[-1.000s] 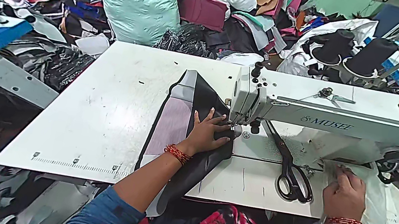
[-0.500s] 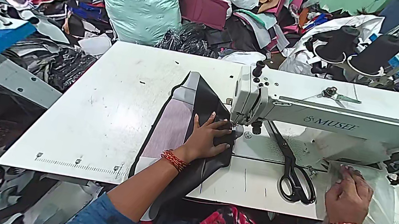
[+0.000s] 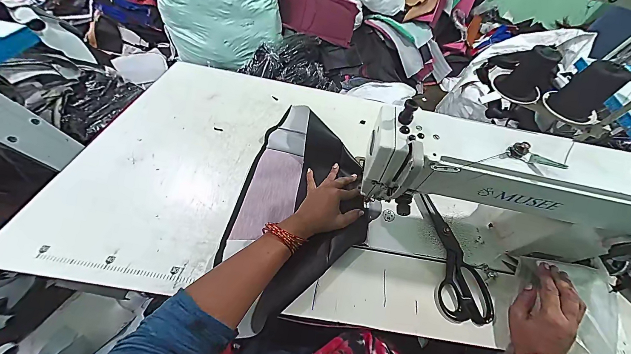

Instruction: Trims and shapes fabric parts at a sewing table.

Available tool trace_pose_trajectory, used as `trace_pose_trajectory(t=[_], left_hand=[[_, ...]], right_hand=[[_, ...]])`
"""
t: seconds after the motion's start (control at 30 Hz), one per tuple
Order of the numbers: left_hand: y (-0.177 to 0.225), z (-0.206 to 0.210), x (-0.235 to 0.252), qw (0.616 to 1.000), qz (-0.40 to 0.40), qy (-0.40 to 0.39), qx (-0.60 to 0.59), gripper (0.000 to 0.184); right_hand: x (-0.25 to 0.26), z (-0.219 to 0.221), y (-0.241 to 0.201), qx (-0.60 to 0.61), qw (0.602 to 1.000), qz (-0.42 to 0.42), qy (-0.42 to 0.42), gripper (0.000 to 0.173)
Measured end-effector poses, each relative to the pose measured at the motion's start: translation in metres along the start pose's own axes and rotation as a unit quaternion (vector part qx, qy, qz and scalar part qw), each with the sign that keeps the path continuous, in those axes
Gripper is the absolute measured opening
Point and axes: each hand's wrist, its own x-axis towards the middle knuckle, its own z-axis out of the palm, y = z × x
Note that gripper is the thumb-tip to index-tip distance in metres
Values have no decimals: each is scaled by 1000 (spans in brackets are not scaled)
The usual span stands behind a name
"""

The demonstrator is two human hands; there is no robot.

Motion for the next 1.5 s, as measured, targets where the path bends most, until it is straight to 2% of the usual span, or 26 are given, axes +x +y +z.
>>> trace_pose_trajectory(t=[0.1,0.2,0.27,0.33,0.43,0.53,0.87,1.23,1.5], left_hand=[[-2,3,-2,999,20,26,6,44],[-2,14,-8,988,101,116,-4,26],[7,14,-13,988,106,113,-3,20],[24,6,-24,998,49,34,9,28],[39,-3,-37,997,-22,-66,18,56],[31,3,-41,999,-7,-48,10,63],[14,10,-22,999,39,24,27,58],[15,9,-23,999,33,17,28,57],[13,14,-22,996,49,37,59,57]], right_hand=[[0,-1,-2,1,1000,-3,3,41],[0,-1,0,2,1000,-6,1,41],[-1,-2,0,4,1000,-2,-5,42],[-1,-1,2,2,1000,-3,-8,43],[0,-2,1,2,1000,-5,-7,43],[0,-1,-1,2,1000,-6,0,42],[0,-1,0,4,1000,-4,2,43],[3,-5,-8,-10,998,32,-49,40],[-1,-3,-5,-2,1000,14,-14,44]])
